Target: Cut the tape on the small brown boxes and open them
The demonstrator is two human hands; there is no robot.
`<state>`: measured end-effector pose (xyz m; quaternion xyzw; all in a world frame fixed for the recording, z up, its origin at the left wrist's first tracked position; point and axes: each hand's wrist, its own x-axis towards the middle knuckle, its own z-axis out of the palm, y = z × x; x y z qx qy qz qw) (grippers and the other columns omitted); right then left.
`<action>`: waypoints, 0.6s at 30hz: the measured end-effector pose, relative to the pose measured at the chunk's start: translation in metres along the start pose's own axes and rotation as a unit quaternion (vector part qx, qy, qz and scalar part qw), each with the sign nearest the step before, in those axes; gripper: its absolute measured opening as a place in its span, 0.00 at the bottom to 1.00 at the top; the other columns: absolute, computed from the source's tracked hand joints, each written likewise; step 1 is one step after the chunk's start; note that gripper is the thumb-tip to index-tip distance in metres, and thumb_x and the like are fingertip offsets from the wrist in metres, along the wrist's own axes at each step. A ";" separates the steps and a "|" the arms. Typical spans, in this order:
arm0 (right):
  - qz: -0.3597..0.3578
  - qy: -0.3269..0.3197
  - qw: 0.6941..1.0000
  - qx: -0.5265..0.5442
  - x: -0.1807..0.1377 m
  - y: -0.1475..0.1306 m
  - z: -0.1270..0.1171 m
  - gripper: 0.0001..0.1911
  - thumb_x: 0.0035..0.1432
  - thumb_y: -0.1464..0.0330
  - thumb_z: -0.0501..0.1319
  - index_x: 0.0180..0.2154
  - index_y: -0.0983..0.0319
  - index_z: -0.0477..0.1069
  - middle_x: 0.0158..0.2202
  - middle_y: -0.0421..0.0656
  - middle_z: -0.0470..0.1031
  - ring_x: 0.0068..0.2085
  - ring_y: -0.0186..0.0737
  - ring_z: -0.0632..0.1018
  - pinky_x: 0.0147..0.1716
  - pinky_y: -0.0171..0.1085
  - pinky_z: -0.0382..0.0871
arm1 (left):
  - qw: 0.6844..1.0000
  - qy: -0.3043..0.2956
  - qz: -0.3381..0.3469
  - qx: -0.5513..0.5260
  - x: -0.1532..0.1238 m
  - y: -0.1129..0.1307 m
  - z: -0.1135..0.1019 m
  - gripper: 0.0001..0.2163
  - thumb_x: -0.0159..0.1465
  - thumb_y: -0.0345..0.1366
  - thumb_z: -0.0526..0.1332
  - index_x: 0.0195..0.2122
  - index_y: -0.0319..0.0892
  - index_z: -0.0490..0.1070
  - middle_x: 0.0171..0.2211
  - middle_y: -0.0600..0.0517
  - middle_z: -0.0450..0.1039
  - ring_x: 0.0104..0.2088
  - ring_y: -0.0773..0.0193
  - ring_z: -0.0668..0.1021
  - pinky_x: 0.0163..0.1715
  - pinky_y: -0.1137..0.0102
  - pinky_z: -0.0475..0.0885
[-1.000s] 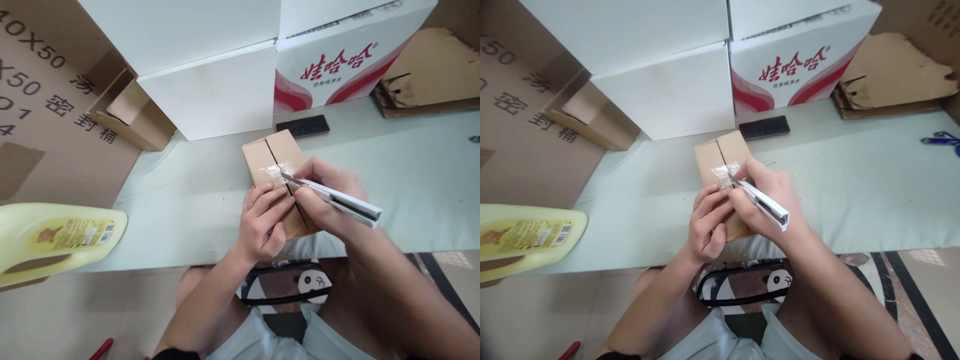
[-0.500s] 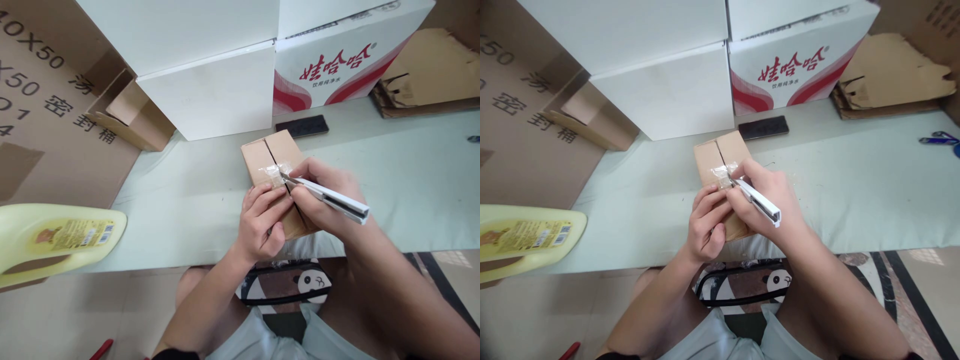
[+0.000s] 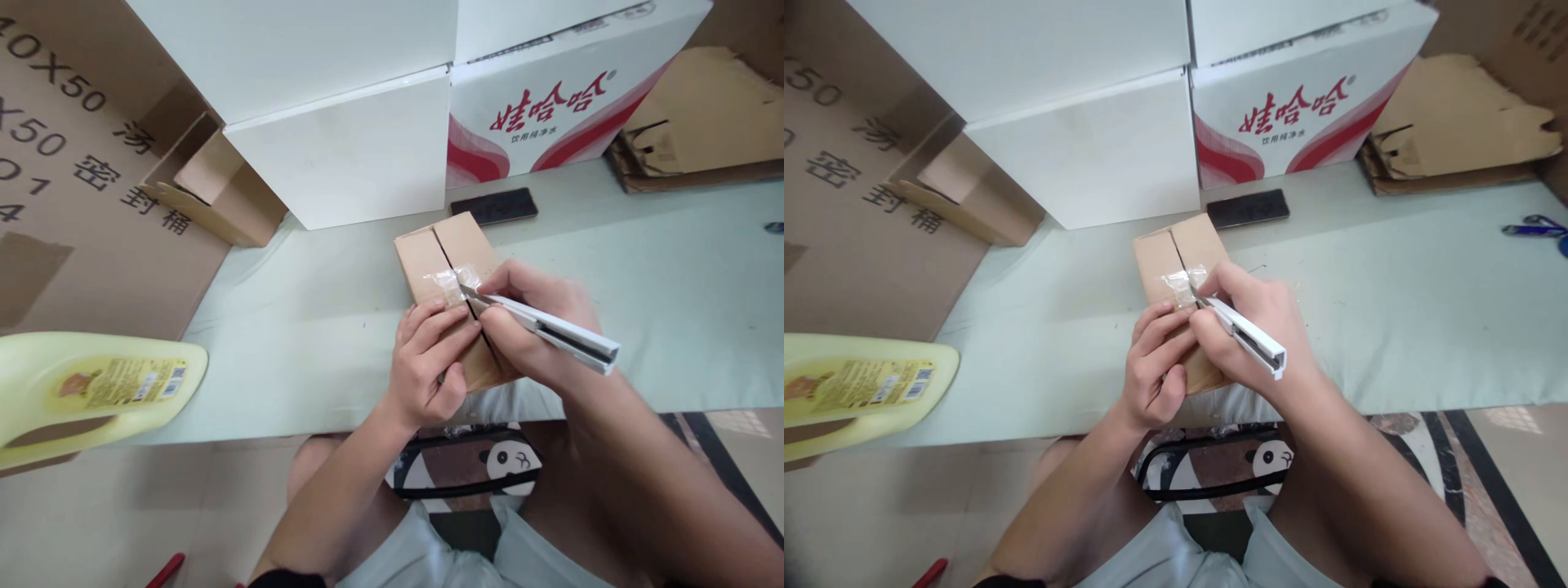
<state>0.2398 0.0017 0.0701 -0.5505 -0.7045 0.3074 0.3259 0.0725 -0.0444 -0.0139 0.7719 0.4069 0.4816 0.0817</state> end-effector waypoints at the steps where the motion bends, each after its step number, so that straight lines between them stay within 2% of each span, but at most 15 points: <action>1: -0.002 0.001 1.000 0.000 0.000 0.000 0.000 0.07 0.50 0.62 0.57 0.30 0.58 0.70 0.21 0.36 0.71 0.23 0.34 0.69 0.25 0.36 0.61 | 1.000 0.000 -0.001 0.000 0.000 0.000 0.000 0.20 0.69 0.37 0.52 0.56 0.41 0.77 0.56 0.42 0.78 0.61 0.47 0.75 0.63 0.48 0.68; 18: -0.005 0.000 1.000 -0.009 -0.001 -0.001 -0.001 0.08 0.49 0.62 0.57 0.30 0.58 0.69 0.20 0.36 0.71 0.22 0.35 0.68 0.25 0.36 0.60 | 1.000 0.003 -0.005 0.009 -0.001 0.001 0.000 0.20 0.69 0.38 0.53 0.56 0.43 0.77 0.56 0.43 0.78 0.61 0.49 0.74 0.64 0.50 0.67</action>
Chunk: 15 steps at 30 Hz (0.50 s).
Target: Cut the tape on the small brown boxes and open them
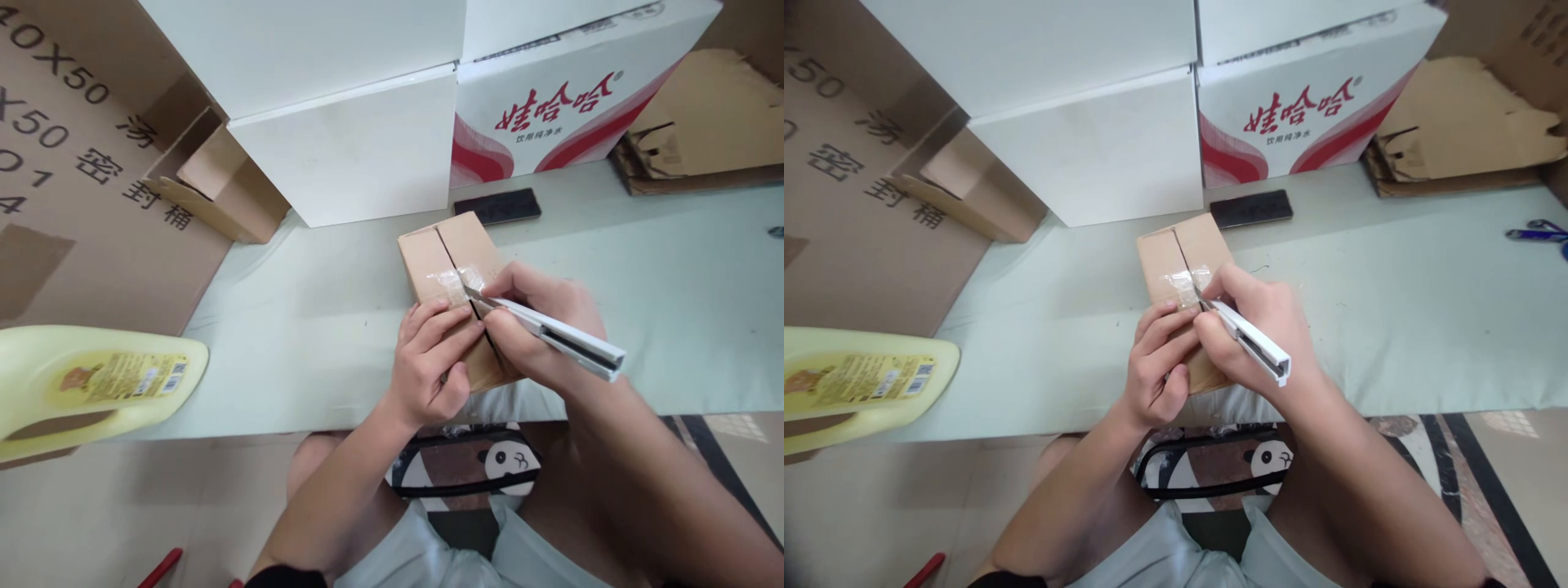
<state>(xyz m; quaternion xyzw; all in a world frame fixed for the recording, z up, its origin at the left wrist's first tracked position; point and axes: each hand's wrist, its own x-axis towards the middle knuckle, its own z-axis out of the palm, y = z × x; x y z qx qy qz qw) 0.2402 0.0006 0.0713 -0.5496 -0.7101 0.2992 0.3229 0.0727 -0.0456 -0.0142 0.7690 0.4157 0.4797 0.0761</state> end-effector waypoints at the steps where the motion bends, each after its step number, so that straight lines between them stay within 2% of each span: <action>1: -0.002 0.000 1.000 0.000 0.000 0.000 0.000 0.07 0.49 0.62 0.57 0.30 0.58 0.69 0.20 0.36 0.71 0.22 0.34 0.68 0.25 0.36 0.60 | 1.000 0.002 0.001 0.001 0.000 0.000 0.000 0.20 0.69 0.38 0.53 0.56 0.43 0.77 0.56 0.43 0.78 0.61 0.49 0.74 0.64 0.51 0.67; 10: 0.001 0.010 1.000 0.014 0.000 0.002 0.001 0.05 0.50 0.64 0.58 0.29 0.58 0.70 0.20 0.36 0.72 0.23 0.35 0.69 0.24 0.36 0.60 | 1.000 -0.007 -0.009 0.004 0.000 0.000 0.000 0.20 0.68 0.39 0.52 0.57 0.44 0.77 0.56 0.44 0.79 0.61 0.49 0.74 0.65 0.50 0.66; 15: 0.029 0.006 0.999 0.036 0.001 0.003 0.002 0.08 0.49 0.63 0.58 0.31 0.59 0.72 0.23 0.39 0.76 0.25 0.37 0.73 0.27 0.37 0.64 | 1.000 -0.007 -0.007 0.006 0.000 0.000 0.000 0.21 0.68 0.38 0.52 0.57 0.45 0.77 0.56 0.45 0.79 0.62 0.50 0.74 0.65 0.50 0.66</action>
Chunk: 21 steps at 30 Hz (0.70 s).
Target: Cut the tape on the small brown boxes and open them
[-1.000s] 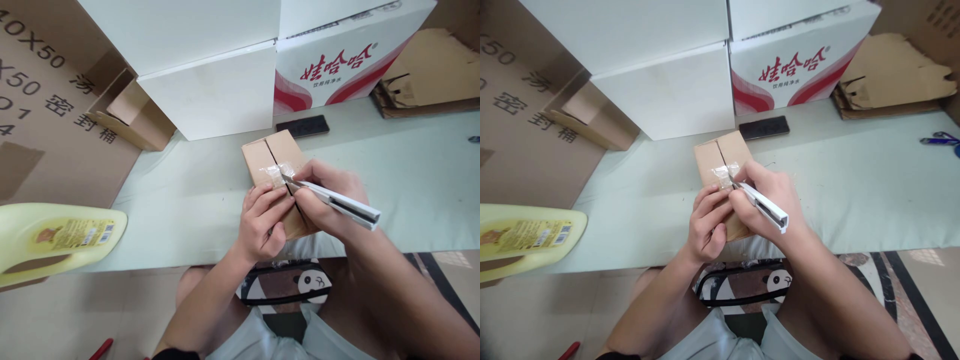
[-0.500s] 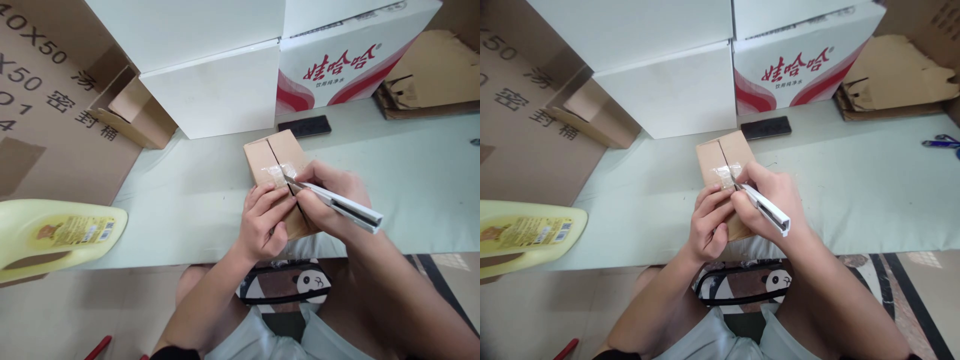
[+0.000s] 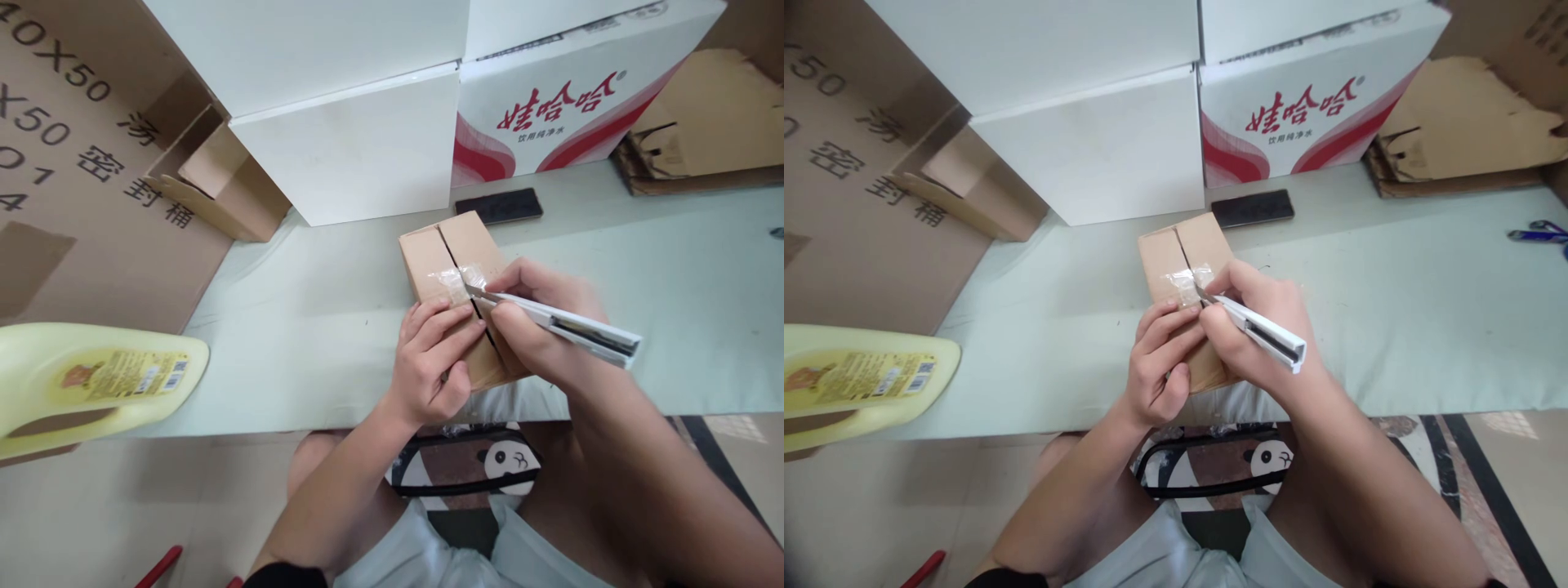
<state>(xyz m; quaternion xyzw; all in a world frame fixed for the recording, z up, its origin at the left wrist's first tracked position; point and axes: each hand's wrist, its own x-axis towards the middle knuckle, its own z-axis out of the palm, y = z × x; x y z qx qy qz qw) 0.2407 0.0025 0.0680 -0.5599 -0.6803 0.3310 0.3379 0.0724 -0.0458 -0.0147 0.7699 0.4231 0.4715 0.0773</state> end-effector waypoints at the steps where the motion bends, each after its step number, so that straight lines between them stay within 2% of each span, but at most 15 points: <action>1: 0.002 -0.005 1.000 -0.003 0.000 0.000 0.000 0.09 0.50 0.63 0.58 0.32 0.59 0.73 0.24 0.39 0.77 0.25 0.37 0.74 0.27 0.37 0.65 | 1.000 -0.001 -0.001 0.001 0.000 0.000 0.000 0.20 0.68 0.38 0.52 0.56 0.44 0.77 0.56 0.44 0.79 0.62 0.49 0.74 0.66 0.50 0.66; 11: -0.005 -0.012 1.000 -0.022 0.001 -0.003 0.001 0.09 0.49 0.62 0.58 0.31 0.59 0.71 0.22 0.39 0.74 0.24 0.37 0.72 0.25 0.37 0.62 | 1.000 0.002 0.005 -0.011 0.000 0.001 -0.001 0.20 0.68 0.37 0.52 0.56 0.42 0.77 0.56 0.43 0.78 0.61 0.48 0.74 0.65 0.49 0.66; 21: -0.016 -0.008 0.999 0.028 -0.004 0.001 0.001 0.04 0.48 0.65 0.58 0.26 0.57 0.69 0.19 0.38 0.68 0.21 0.38 0.67 0.23 0.40 0.59 | 1.000 0.011 0.014 -0.008 0.001 0.000 0.000 0.20 0.68 0.36 0.53 0.56 0.42 0.77 0.56 0.43 0.78 0.61 0.50 0.73 0.64 0.52 0.67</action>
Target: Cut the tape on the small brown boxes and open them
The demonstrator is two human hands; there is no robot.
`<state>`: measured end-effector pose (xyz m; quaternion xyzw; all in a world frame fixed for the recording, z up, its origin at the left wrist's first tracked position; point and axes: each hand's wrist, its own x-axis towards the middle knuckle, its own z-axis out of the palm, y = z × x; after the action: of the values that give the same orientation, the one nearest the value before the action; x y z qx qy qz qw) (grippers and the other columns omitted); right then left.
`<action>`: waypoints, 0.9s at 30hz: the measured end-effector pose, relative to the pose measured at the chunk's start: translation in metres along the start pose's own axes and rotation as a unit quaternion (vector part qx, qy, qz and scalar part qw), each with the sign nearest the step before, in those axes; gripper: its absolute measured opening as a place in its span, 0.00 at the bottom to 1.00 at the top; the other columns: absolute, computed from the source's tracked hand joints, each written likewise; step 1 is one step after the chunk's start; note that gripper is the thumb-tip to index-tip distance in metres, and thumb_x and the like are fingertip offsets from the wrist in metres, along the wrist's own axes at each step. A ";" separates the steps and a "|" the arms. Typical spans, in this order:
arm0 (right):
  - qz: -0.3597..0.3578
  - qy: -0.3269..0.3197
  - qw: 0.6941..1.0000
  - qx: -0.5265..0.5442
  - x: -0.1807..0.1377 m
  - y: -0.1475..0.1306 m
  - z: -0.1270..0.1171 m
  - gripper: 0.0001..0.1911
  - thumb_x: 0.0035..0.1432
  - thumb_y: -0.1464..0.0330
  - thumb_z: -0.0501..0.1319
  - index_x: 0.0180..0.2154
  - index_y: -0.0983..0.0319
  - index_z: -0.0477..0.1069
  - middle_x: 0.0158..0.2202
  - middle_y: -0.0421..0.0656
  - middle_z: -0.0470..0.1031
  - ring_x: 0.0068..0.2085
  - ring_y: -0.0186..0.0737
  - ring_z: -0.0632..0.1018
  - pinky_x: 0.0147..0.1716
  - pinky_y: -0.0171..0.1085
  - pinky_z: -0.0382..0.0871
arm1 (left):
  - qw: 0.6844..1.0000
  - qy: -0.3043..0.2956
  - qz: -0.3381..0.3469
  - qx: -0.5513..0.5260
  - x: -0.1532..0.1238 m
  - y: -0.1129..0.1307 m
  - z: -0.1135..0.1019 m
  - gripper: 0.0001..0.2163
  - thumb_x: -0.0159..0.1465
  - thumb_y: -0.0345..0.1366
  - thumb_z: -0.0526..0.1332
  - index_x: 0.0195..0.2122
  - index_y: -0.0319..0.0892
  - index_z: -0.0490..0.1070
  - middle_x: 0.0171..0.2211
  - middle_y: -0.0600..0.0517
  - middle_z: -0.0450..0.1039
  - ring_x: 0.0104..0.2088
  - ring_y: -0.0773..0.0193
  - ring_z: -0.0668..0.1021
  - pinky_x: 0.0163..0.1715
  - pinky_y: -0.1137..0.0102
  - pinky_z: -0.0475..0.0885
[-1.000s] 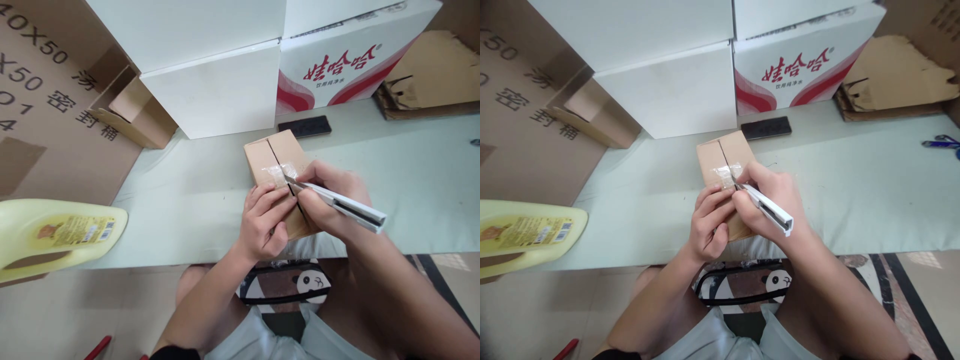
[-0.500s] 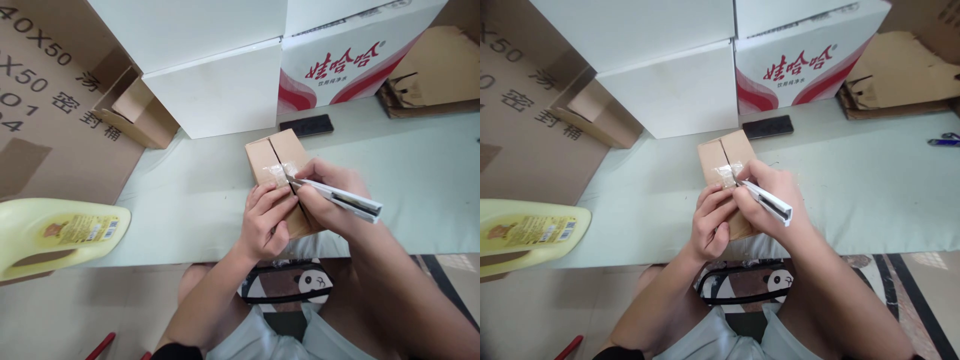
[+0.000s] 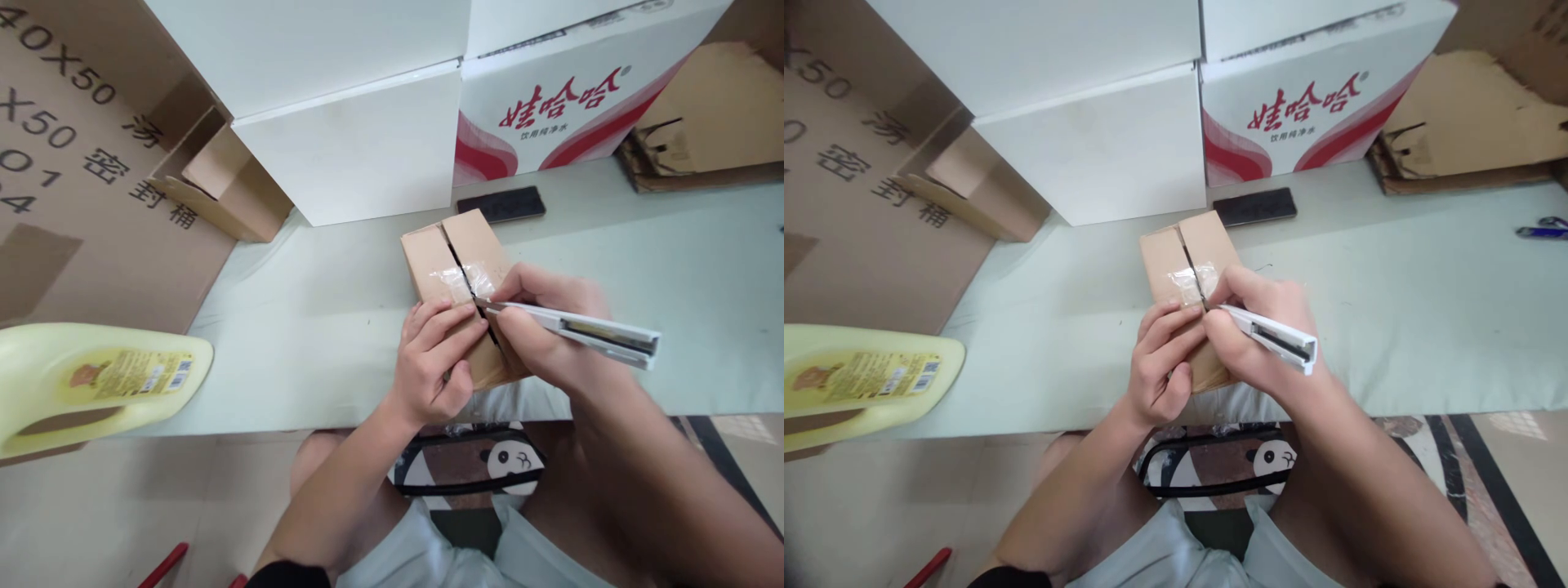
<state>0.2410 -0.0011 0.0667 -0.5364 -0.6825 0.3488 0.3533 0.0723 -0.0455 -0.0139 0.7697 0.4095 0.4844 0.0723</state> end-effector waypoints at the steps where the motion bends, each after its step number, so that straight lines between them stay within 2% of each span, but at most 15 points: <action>1: -0.003 0.004 1.000 0.001 0.000 0.000 0.000 0.03 0.48 0.65 0.58 0.26 0.57 0.69 0.19 0.38 0.69 0.21 0.38 0.67 0.23 0.40 0.58 | 1.000 0.000 0.000 0.001 0.000 0.000 0.000 0.20 0.68 0.36 0.53 0.56 0.42 0.77 0.56 0.44 0.78 0.61 0.50 0.73 0.64 0.52 0.67; 10: -0.018 0.066 0.997 0.023 0.002 0.002 0.000 0.02 0.45 0.67 0.58 0.24 0.57 0.69 0.18 0.38 0.69 0.21 0.38 0.68 0.22 0.40 0.58 | 1.000 0.002 0.001 0.002 0.001 0.000 -0.001 0.20 0.69 0.36 0.52 0.57 0.43 0.76 0.56 0.44 0.78 0.60 0.50 0.74 0.64 0.51 0.67; 14: -0.020 0.101 0.990 0.094 0.000 0.006 0.000 0.02 0.43 0.69 0.58 0.22 0.57 0.69 0.15 0.37 0.67 0.18 0.35 0.66 0.18 0.37 0.56 | 1.000 0.009 0.005 0.003 0.002 -0.001 0.000 0.19 0.70 0.37 0.52 0.55 0.43 0.77 0.55 0.43 0.78 0.60 0.50 0.74 0.63 0.52 0.68; 17: -0.032 0.136 0.970 0.201 0.000 0.011 0.000 0.05 0.45 0.72 0.57 0.24 0.57 0.70 0.16 0.36 0.68 0.16 0.33 0.65 0.15 0.35 0.53 | 1.000 0.014 0.007 0.002 0.003 0.000 0.000 0.18 0.70 0.37 0.52 0.54 0.42 0.77 0.54 0.43 0.79 0.60 0.50 0.74 0.63 0.53 0.68; 20: -0.059 0.220 0.937 0.266 0.005 0.018 -0.001 0.08 0.48 0.74 0.56 0.31 0.56 0.70 0.18 0.34 0.68 0.17 0.33 0.65 0.15 0.34 0.52 | 1.000 0.019 0.009 0.003 0.003 0.000 -0.001 0.18 0.71 0.38 0.51 0.53 0.41 0.78 0.53 0.42 0.79 0.60 0.51 0.74 0.63 0.53 0.69; 23: -0.070 0.298 0.921 0.242 0.015 0.029 -0.002 0.11 0.50 0.73 0.57 0.37 0.54 0.66 0.20 0.32 0.66 0.18 0.34 0.64 0.17 0.35 0.52 | 1.000 0.020 0.008 0.008 0.003 -0.001 -0.003 0.19 0.71 0.39 0.50 0.53 0.41 0.78 0.52 0.42 0.79 0.59 0.50 0.75 0.62 0.52 0.70; 27: -0.034 0.315 0.943 0.104 0.027 0.060 0.005 0.08 0.56 0.67 0.59 0.40 0.55 0.67 0.24 0.34 0.64 0.22 0.35 0.65 0.23 0.38 0.58 | 1.000 0.019 0.010 0.008 0.002 -0.002 -0.004 0.20 0.71 0.39 0.50 0.52 0.39 0.78 0.52 0.41 0.79 0.57 0.50 0.77 0.61 0.51 0.70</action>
<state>0.2616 0.0359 0.0159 -0.5553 -0.5139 0.2186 0.6162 0.0683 -0.0440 -0.0120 0.7648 0.4069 0.4967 0.0536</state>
